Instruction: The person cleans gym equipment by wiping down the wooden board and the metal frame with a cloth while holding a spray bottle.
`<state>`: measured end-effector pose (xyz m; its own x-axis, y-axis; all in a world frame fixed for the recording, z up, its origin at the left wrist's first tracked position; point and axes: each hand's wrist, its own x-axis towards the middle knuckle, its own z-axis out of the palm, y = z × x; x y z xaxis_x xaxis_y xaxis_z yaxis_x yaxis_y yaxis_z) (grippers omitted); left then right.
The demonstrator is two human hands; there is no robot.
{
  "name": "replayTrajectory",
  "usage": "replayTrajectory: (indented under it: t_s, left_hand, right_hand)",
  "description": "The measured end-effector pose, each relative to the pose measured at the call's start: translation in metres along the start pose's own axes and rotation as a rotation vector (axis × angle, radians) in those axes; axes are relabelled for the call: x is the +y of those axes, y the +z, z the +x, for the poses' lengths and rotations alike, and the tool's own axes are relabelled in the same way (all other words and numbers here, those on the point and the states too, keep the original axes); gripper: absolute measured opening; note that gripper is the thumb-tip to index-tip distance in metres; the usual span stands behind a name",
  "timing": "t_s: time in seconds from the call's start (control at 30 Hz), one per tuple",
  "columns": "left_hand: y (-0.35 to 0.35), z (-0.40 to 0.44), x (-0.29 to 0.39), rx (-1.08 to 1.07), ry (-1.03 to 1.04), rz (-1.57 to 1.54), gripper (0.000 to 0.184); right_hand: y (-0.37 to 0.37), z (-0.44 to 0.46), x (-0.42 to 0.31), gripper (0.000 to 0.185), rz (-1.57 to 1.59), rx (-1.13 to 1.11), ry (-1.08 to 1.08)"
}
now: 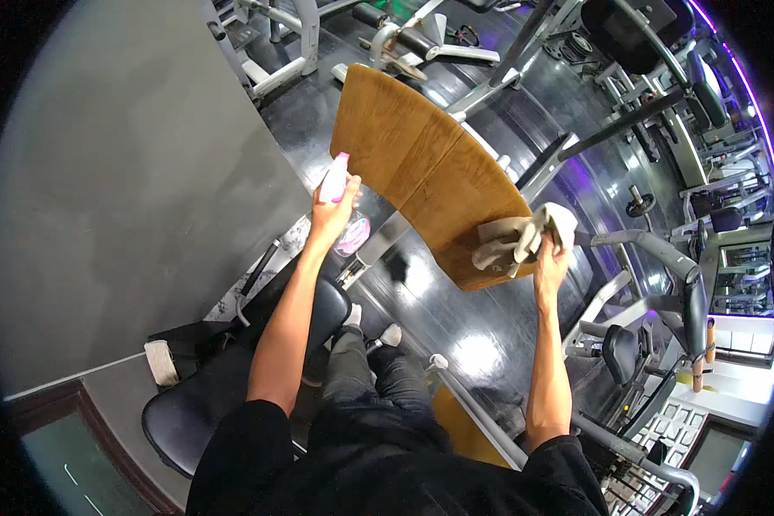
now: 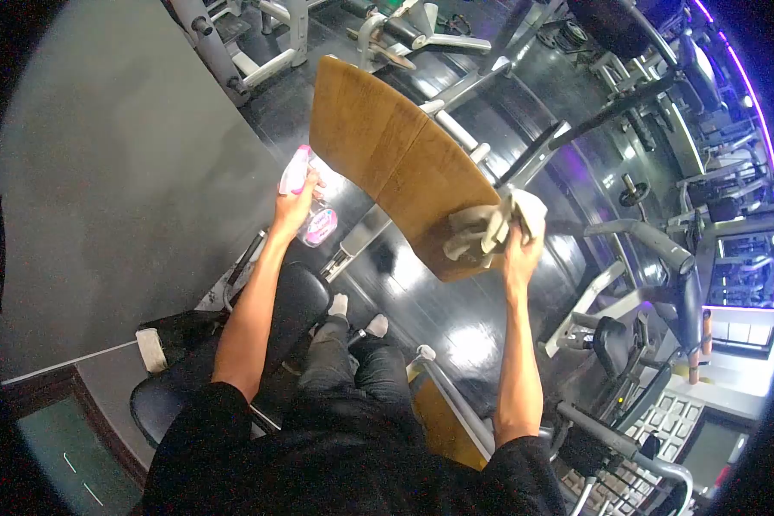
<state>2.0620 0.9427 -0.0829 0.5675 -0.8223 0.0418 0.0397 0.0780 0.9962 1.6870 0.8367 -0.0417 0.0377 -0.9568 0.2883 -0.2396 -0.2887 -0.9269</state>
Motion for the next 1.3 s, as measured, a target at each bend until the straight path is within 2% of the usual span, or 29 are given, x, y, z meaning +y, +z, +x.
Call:
replayTrajectory:
  t_s: [0.03, 0.1, 0.17, 0.2, 0.23, 0.3, 0.37, 0.43, 0.5, 0.57, 0.63, 0.7, 0.73, 0.77, 0.83, 0.9, 0.93, 0.97, 1.0, 1.07, 1.17, 1.2, 1.3]
  left_hand:
    - [0.003, 0.002, -0.006, 0.016, -0.004, -0.014, 0.041]
    - [0.006, 0.005, -0.019, -0.042, -0.009, 0.006, 0.036]
    - [0.019, 0.000, -0.003, -0.042, 0.031, -0.042, 0.024]
    - [0.025, -0.001, -0.003, -0.067, 0.095, -0.038, 0.015]
    - [0.028, 0.002, -0.014, -0.092, 0.173, 0.047, 0.015]
    - [0.037, -0.007, -0.025, -0.167, 0.116, 0.073, 0.015]
    - [0.051, -0.022, -0.013, -0.209, 0.144, 0.034, 0.017]
    - [0.059, -0.033, -0.005, -0.312, 0.136, 0.119, 0.020]
    - [0.068, -0.041, -0.001, -0.413, 0.129, 0.149, 0.020]
    - [0.080, -0.046, -0.005, -0.406, 0.297, 0.165, 0.021]
    - [0.085, -0.051, 0.000, -0.425, 0.336, 0.129, 0.022]
    - [0.088, -0.053, -0.006, -0.544, 0.402, 0.156, 0.040]
    - [0.088, -0.055, -0.006, -0.553, 0.380, 0.147, 0.040]
    - [0.087, -0.057, -0.005, -0.567, 0.348, 0.131, 0.042]
    - [0.078, -0.061, -0.004, -0.612, 0.259, 0.080, 0.042]
    - [0.064, -0.069, -0.013, -0.588, 0.254, 0.090, 0.041]
    - [0.055, -0.074, -0.017, -0.557, 0.249, 0.106, 0.040]
    - [0.047, -0.080, -0.021, -0.563, 0.244, 0.102, 0.040]
    - [0.039, -0.085, -0.026, -0.523, 0.241, 0.121, 0.038]
    - [0.024, -0.096, -0.033, -0.457, 0.238, 0.184, 0.033]
    - [0.004, -0.111, -0.044, -0.420, 0.188, 0.177, 0.026]
    - [0.001, -0.115, -0.037, -0.390, 0.116, 0.161, 0.017]
    - [-0.009, -0.125, -0.045, -0.374, 0.114, 0.185, 0.013]
  right_hand:
    - [0.000, -0.011, -0.005, 0.028, -0.111, 0.043, -0.099]
    - [-0.004, -0.039, 0.000, 0.028, -0.084, 0.064, -0.134]
    - [-0.001, -0.068, -0.007, 0.028, -0.130, 0.099, -0.160]
    - [0.000, -0.084, -0.012, 0.028, -0.053, 0.122, -0.026]
    - [-0.003, -0.095, -0.008, 0.027, -0.082, 0.103, -0.052]
    - [-0.004, -0.115, -0.005, 0.025, -0.070, 0.122, -0.009]
    - [-0.010, -0.132, 0.009, 0.022, -0.002, 0.138, 0.106]
    - [-0.015, -0.143, 0.016, 0.019, -0.103, 0.160, 0.112]
    - [-0.014, -0.149, 0.017, 0.018, -0.060, 0.212, 0.132]
    - [-0.014, -0.152, 0.012, 0.018, -0.151, 0.255, 0.155]
    - [-0.012, -0.148, 0.017, 0.019, -0.152, 0.297, 0.149]
    - [-0.005, -0.138, 0.021, 0.022, -0.138, 0.508, 0.158]
    - [-0.001, -0.132, 0.021, 0.027, -0.018, 0.536, 0.153]
    - [0.004, -0.125, 0.020, 0.031, -0.049, 0.585, 0.160]
    - [0.019, -0.113, 0.016, 0.036, -0.231, 0.642, 0.025]
    - [0.025, -0.104, 0.045, 0.045, -0.249, 0.452, -0.245]
    - [0.042, -0.086, 0.022, 0.043, -0.393, 0.295, -0.476]
    - [0.039, -0.073, 0.039, 0.036, -0.662, 0.145, -0.651]
    - [0.045, -0.056, 0.035, 0.032, -0.840, -0.010, -0.696]
    - [0.067, -0.020, 0.024, 0.038, -0.929, -0.169, -0.814]
    - [0.094, 0.028, 0.011, 0.044, -1.156, -0.198, -1.059]
    - [0.106, 0.039, 0.007, 0.046, -1.175, -0.231, -1.084]
    - [0.154, 0.072, -0.019, 0.058, -1.253, -0.312, -1.165]
